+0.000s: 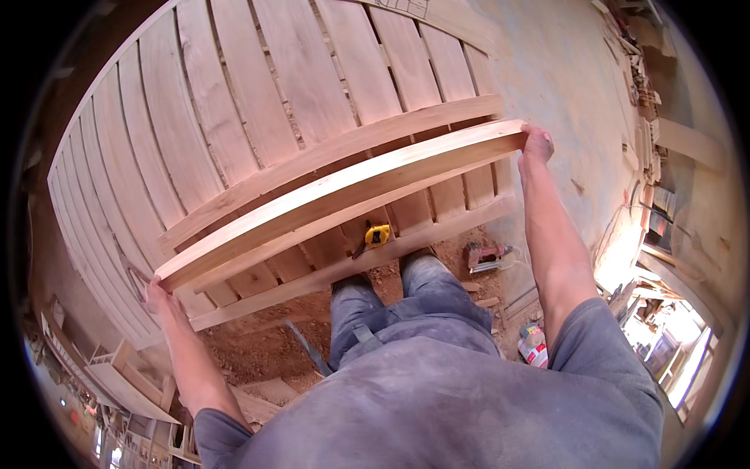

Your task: The person positions and aligns curved wooden slats onto a slatted wooden frame, repeatedly lifting and placing each piece. They use a red pencil to mark alignment points on the slats and frame while adjusting fit. The workspace contains scattered wood pieces and tools.

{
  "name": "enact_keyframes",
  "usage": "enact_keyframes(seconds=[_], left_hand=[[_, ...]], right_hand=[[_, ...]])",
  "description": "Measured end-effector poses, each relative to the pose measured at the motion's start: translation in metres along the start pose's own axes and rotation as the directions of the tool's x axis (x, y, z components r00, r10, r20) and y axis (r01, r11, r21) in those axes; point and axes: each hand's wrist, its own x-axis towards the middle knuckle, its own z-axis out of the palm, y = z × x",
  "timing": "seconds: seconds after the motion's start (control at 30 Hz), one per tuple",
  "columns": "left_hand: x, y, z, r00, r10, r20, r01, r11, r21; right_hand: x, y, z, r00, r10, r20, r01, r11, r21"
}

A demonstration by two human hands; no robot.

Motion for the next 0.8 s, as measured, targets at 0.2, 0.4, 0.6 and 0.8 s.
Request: enact_keyframes(seconds=[0.2,0.4,0.6,0.8], left_hand=[[-0.023,-0.017,-0.010,0.997,0.018,0.074,-0.041,0.945,0.326],[-0.166,0.029,0.099,0.997,-0.015,-0.070,0.020,0.997,0.072],[-0.223,-0.002,0.168,0.904,-0.360,-0.231,0.359,0.932,-0.046],[-0.281,-0.042,0.189,0.929,-0.313,0.195,0.364,0.867,-0.342]], right_hand=[[-0.001,0.006,0.004,1.000,-0.009,0.025,0.013,0.980,-0.199],[0.018,0.023,-0.010,0.999,0.016,0.035,0.004,0.867,-0.498],[0.007,0.020,0.007,0.999,0.032,0.026,-0.015,0.865,-0.501],[0.020,0.021,0.005,0.984,0.123,0.127,-0.053,0.891,-0.450]])
